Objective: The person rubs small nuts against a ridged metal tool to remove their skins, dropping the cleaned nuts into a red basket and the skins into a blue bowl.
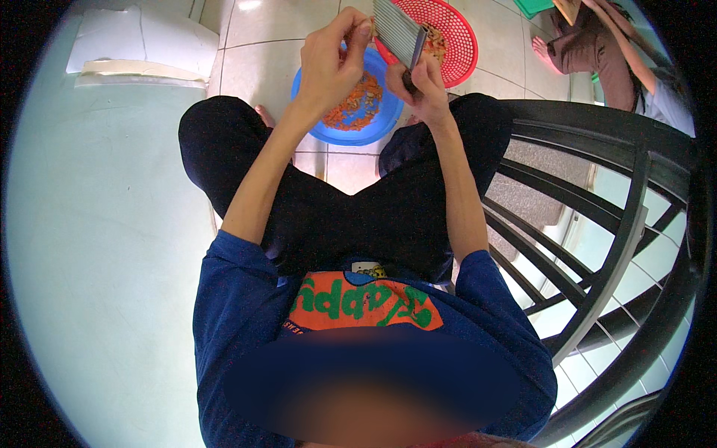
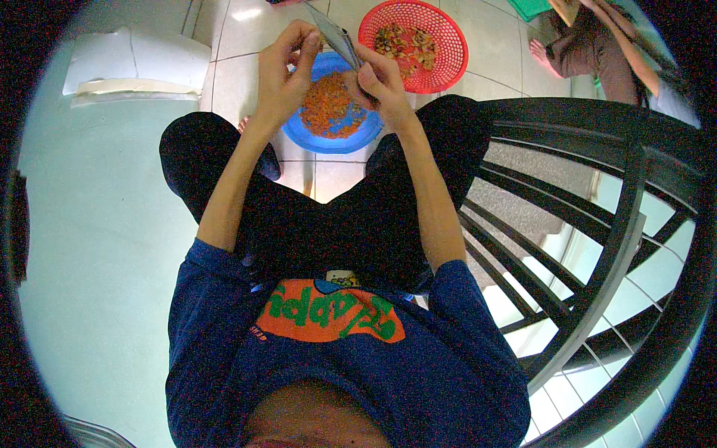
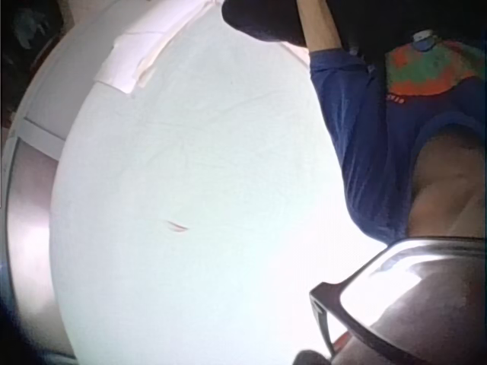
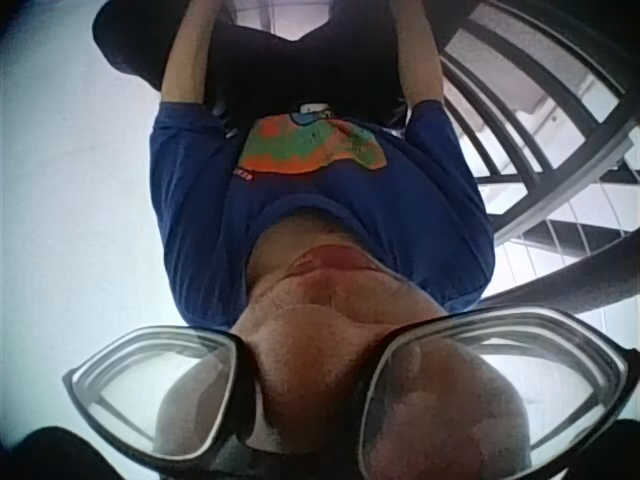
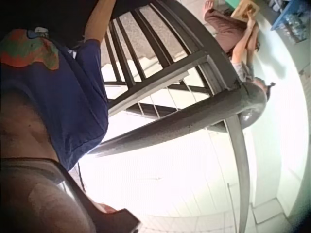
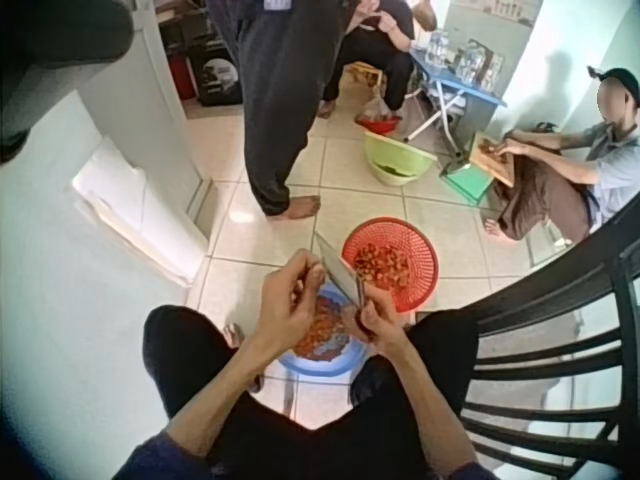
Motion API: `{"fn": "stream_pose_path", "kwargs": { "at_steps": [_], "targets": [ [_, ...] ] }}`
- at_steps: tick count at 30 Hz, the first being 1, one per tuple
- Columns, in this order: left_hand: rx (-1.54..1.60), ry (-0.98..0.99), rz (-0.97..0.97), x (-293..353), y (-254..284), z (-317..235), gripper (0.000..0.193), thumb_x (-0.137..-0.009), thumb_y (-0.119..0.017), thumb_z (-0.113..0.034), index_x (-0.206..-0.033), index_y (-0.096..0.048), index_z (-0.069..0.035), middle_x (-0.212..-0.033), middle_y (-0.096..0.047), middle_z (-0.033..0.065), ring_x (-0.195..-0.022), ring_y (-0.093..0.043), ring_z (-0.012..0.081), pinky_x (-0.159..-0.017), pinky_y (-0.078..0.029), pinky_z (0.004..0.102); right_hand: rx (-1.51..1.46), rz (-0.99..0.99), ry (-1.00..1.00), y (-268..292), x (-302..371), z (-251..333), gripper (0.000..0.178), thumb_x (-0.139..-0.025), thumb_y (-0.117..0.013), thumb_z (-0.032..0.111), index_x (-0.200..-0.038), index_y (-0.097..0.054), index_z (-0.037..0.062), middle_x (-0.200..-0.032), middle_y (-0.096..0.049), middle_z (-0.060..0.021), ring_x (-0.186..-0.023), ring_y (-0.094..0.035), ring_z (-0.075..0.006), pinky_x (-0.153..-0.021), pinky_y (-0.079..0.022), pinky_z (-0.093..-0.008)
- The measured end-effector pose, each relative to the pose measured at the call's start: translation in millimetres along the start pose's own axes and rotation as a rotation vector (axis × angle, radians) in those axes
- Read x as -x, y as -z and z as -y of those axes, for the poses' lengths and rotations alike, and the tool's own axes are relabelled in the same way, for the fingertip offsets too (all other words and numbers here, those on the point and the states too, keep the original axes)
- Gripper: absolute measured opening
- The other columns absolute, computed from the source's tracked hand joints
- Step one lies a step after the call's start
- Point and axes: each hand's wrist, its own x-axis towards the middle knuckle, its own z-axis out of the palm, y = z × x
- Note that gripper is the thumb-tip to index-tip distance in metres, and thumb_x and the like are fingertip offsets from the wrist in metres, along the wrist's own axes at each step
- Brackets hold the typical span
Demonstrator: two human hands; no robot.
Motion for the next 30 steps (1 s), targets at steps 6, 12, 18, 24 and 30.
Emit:
{"fn": "stream_pose_path", "kwargs": {
  "at_steps": [6, 12, 18, 24, 30],
  "targets": [
    [-0.03, 0.004, -0.002, 0.3, 1.0, 0.6, 0.02, -0.1, -0.054, -0.023, -0.093, -0.06, -0.005, -0.074, -0.06, 0.0001, -0.069, -0.054, 0.0069, -0.058, -0.043, 0.0239, 0.021, 0.031, 0.001, -4.9, -2.7, 6.5, 0.067, -0.098, -0.053, 0.048, -0.146, -0.04, 0.0028, -0.052, -0.038, 0.0044, -0.041, -0.032, -0.0052, -0.041, -0.023, -0.0228],
    [-0.031, 0.016, 0.044, -1.5, 4.5, 1.5, 0.02, -0.1, -0.054, -0.024, -0.094, -0.06, -0.005, -0.075, -0.06, 0.0003, -0.07, -0.055, 0.0072, -0.058, -0.043, 0.0241, -0.031, 0.044, -0.014, -0.3, -1.2, 1.9, 0.069, -0.097, -0.054, 0.049, -0.147, -0.039, 0.0043, -0.053, -0.037, 0.0048, -0.041, -0.032, -0.0051, -0.04, -0.023, -0.0221],
    [0.011, 0.036, 0.051, -0.7, 3.7, 4.8, 0.02, -0.101, -0.054, -0.023, -0.094, -0.059, -0.005, -0.076, -0.06, -0.0012, -0.073, -0.054, 0.0061, -0.059, -0.044, 0.0247, -0.006, 0.031, -0.018, -0.7, -1.0, 3.7, 0.069, -0.096, -0.054, 0.049, -0.147, -0.039, 0.0044, -0.054, -0.039, 0.004, -0.042, -0.033, -0.0052, -0.04, -0.023, -0.0226],
    [0.003, 0.039, 0.042, 0.0, 1.6, 8.5, 0.018, -0.101, -0.054, -0.021, -0.094, -0.06, -0.005, -0.075, -0.057, -0.0024, -0.073, -0.053, 0.0047, -0.058, -0.043, 0.0231, -0.013, 0.01, -0.034, -0.9, -0.7, 2.7, 0.069, -0.096, -0.055, 0.048, -0.147, -0.039, 0.0046, -0.055, -0.04, 0.003, -0.042, -0.033, -0.0055, -0.04, -0.023, -0.0224],
    [0.021, 0.032, 0.034, -0.4, 0.5, 7.5, 0.018, -0.101, -0.054, -0.021, -0.094, -0.06, -0.005, -0.074, -0.056, -0.0024, -0.072, -0.052, 0.0045, -0.056, -0.042, 0.0225, 0.0, -0.003, -0.004, -2.9, -1.9, 3.1, 0.069, -0.096, -0.056, 0.047, -0.147, -0.039, 0.0038, -0.054, -0.04, 0.0042, -0.042, -0.033, -0.0052, -0.04, -0.024, -0.0225]
  ]
}}
